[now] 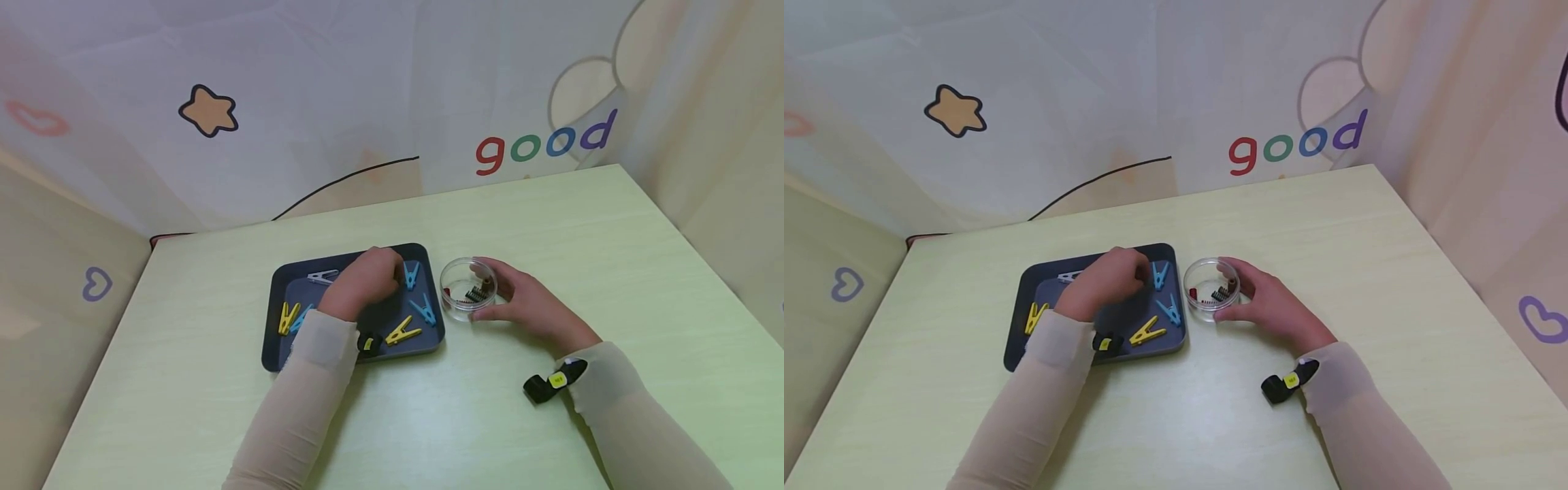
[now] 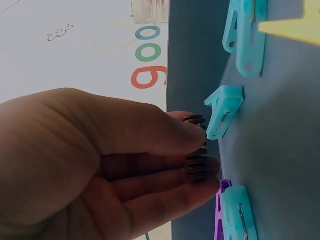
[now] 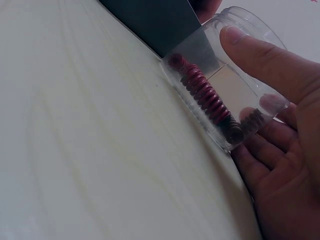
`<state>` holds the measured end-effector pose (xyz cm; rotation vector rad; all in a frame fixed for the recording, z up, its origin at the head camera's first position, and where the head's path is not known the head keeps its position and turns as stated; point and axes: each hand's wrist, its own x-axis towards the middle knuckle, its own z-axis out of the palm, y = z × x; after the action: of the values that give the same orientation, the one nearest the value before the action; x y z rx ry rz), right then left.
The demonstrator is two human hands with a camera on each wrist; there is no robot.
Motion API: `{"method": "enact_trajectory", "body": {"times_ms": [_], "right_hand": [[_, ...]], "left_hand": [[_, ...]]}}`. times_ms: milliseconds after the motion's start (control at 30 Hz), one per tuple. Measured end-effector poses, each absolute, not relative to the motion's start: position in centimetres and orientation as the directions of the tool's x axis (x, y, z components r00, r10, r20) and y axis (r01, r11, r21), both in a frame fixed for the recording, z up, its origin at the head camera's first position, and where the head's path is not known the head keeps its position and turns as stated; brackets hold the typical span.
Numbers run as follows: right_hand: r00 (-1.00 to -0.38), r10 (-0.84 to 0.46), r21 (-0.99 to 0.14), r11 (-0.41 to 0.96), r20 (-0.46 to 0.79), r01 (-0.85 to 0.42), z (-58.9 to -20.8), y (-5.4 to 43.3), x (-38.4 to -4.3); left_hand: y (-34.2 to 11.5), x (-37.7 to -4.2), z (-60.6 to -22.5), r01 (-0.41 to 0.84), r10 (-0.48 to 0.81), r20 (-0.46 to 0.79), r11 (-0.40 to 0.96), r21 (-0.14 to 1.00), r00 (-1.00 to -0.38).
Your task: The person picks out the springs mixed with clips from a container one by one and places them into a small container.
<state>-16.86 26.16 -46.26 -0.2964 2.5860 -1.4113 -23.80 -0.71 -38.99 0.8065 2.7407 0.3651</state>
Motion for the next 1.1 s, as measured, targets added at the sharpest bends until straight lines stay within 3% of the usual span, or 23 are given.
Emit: {"method": "enact_trajectory", "body": {"times_ms": [1100], "right_hand": [[-0.963,-0.26,-0.841,0.534,-0.072,-0.082,-46.0,26.0,-17.0]], "left_hand": [[-1.9,-22.9,-37.6,0.474,0.534,-0.135,0.821,0.319,-0.834]]}}
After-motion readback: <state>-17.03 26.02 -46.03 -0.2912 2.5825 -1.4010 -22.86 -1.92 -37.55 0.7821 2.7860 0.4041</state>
